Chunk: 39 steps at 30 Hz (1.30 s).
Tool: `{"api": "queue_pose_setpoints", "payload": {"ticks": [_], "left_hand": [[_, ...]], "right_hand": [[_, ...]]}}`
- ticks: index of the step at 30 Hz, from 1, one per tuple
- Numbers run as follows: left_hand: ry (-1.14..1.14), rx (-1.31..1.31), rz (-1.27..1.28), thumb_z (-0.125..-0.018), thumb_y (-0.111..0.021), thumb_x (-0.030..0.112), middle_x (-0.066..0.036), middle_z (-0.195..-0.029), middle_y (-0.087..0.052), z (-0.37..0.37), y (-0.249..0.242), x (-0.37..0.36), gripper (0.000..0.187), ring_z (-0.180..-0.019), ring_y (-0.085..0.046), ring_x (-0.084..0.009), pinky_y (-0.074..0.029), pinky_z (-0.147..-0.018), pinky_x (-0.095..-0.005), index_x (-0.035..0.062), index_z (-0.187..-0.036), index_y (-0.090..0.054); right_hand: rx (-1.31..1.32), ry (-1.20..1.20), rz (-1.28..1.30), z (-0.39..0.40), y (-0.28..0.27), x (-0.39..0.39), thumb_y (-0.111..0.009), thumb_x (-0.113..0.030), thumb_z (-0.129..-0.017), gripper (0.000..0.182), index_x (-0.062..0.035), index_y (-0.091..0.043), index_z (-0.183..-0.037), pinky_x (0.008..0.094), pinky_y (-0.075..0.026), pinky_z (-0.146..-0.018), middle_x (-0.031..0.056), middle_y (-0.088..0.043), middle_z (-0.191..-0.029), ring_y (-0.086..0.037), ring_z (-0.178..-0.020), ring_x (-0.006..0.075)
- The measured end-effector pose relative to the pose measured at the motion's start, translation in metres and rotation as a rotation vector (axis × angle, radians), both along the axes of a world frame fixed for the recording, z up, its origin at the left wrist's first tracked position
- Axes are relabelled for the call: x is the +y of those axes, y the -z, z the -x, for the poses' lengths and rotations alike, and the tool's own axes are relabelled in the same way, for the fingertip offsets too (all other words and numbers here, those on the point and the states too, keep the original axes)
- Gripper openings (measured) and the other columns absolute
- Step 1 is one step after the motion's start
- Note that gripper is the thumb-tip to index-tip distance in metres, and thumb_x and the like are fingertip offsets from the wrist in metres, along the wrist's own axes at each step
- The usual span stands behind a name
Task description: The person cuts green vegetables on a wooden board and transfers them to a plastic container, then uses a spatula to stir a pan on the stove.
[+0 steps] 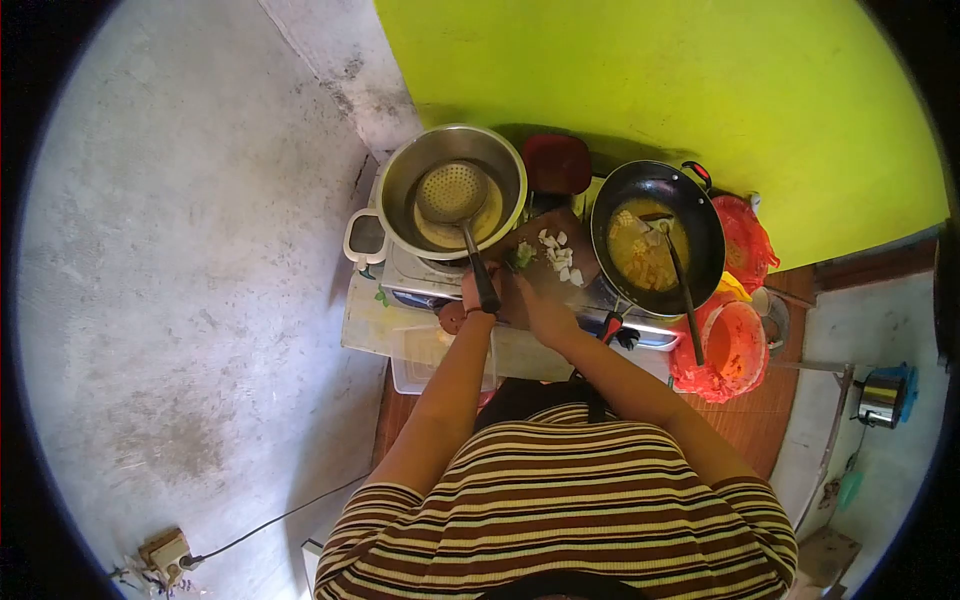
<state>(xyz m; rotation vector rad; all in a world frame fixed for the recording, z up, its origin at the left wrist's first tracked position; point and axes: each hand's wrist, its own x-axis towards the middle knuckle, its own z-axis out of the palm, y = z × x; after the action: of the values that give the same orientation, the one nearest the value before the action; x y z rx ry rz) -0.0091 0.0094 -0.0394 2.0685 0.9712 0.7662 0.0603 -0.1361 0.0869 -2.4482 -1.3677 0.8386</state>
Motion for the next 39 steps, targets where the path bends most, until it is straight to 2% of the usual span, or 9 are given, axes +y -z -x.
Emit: {"api": "queue_pose_setpoints", "payload": {"ticks": [8, 11, 14, 17, 20, 26, 29, 33, 39], "left_hand": [[-0.059, 0.071, 0.019, -0.067, -0.063, 0.012, -0.014, -0.071, -0.061, 0.002, 0.006, -0.008, 0.017, -0.069, -0.061, -0.0313, -0.05, -0.066, -0.0378, 0.0067, -0.083, -0.066], [-0.091, 0.082, 0.071, -0.069, -0.062, 0.012, -0.014, -0.07, -0.061, -0.003, 0.01, -0.006, 0.015, -0.07, -0.061, -0.0306, -0.05, -0.066, -0.0378, 0.006, -0.082, -0.066], [-0.067, 0.097, 0.22, -0.07, -0.062, 0.012, -0.015, -0.072, -0.062, 0.001, -0.023, -0.012, 0.014, -0.071, -0.061, -0.0299, -0.05, -0.067, -0.0374, 0.005, -0.082, -0.066], [-0.023, 0.134, 0.086, -0.071, -0.061, 0.011, -0.016, -0.073, -0.062, 0.0, 0.004, -0.006, 0.013, -0.07, -0.062, -0.0299, -0.05, -0.066, -0.0365, 0.0042, -0.081, -0.066], [-0.041, 0.052, 0.123, -0.072, -0.06, 0.011, -0.016, -0.071, -0.062, -0.001, 0.01, -0.007, 0.012, -0.067, -0.061, -0.0301, -0.05, -0.064, -0.0357, 0.0039, -0.078, -0.066], [-0.034, 0.174, 0.02, -0.072, -0.06, 0.012, -0.014, -0.07, -0.062, 0.002, -0.034, -0.012, 0.012, -0.066, -0.061, -0.0299, -0.05, -0.063, -0.0348, 0.0041, -0.077, -0.066], [-0.05, 0.12, 0.126, -0.072, -0.06, 0.012, -0.015, -0.072, -0.063, 0.002, -0.03, -0.011, 0.011, -0.068, -0.062, -0.0307, -0.05, -0.065, -0.0358, 0.0048, -0.077, -0.066], [-0.038, 0.114, 0.049, -0.072, -0.06, 0.014, -0.016, -0.075, -0.064, 0.001, -0.022, -0.009, 0.012, -0.073, -0.062, -0.0321, -0.05, -0.067, -0.0382, 0.0058, -0.078, -0.066], [-0.001, 0.141, 0.049, -0.073, -0.059, 0.015, -0.017, -0.078, -0.064, 0.009, -0.024, -0.007, 0.014, -0.075, -0.062, -0.0328, -0.05, -0.069, -0.0381, 0.0067, -0.08, -0.067]], "right_hand": [[0.014, -0.04, -0.059, 0.003, 0.017, -0.001, -0.043, -0.005, -0.081, 0.062, -0.011, -0.02, -0.139, 0.0504, -0.046, -0.06, 0.0301, -0.057, -0.088, -0.059, -0.071, 0.043], [-0.154, -0.064, -0.157, 0.004, 0.05, -0.001, -0.043, -0.006, -0.081, 0.063, -0.0099, -0.019, -0.139, 0.0497, -0.047, -0.06, 0.0286, -0.058, -0.085, -0.059, -0.067, 0.0419], [-0.073, -0.078, -0.072, 0.004, 0.02, 0.002, -0.044, -0.006, -0.081, 0.065, -0.0088, -0.017, -0.14, 0.0482, -0.047, -0.058, 0.0258, -0.059, -0.077, -0.059, -0.062, 0.0406], [-0.066, -0.101, -0.035, 0.004, 0.033, 0.006, -0.047, -0.006, -0.078, 0.076, -0.0103, -0.007, -0.142, 0.0478, -0.05, -0.062, 0.0244, -0.062, -0.074, -0.062, -0.064, 0.0378], [-0.121, -0.119, -0.003, 0.006, 0.035, 0.011, -0.047, -0.007, -0.079, 0.075, -0.0101, -0.007, -0.143, 0.0494, -0.05, -0.063, 0.024, -0.062, -0.073, -0.062, -0.063, 0.0377], [-0.176, -0.139, 0.001, 0.004, 0.048, 0.024, -0.049, -0.009, -0.079, 0.076, -0.0087, -0.008, -0.142, 0.046, -0.051, -0.058, 0.022, -0.062, -0.07, -0.062, -0.06, 0.0348], [-0.159, -0.129, -0.053, 0.005, 0.05, 0.016, -0.049, -0.009, -0.078, 0.076, -0.0085, -0.008, -0.142, 0.0446, -0.051, -0.056, 0.0218, -0.063, -0.071, -0.063, -0.06, 0.0342], [-0.237, -0.114, -0.104, 0.013, 0.045, 0.0, -0.046, -0.007, -0.08, 0.068, -0.0086, -0.015, -0.141, 0.0486, -0.047, -0.059, 0.0283, -0.059, -0.078, -0.06, -0.064, 0.0403], [-0.006, -0.028, -0.013, 0.008, 0.021, 0.007, -0.046, -0.006, -0.079, 0.067, -0.0087, -0.018, -0.14, 0.0488, -0.047, -0.058, 0.0309, -0.057, -0.083, -0.059, -0.068, 0.0421]]}}
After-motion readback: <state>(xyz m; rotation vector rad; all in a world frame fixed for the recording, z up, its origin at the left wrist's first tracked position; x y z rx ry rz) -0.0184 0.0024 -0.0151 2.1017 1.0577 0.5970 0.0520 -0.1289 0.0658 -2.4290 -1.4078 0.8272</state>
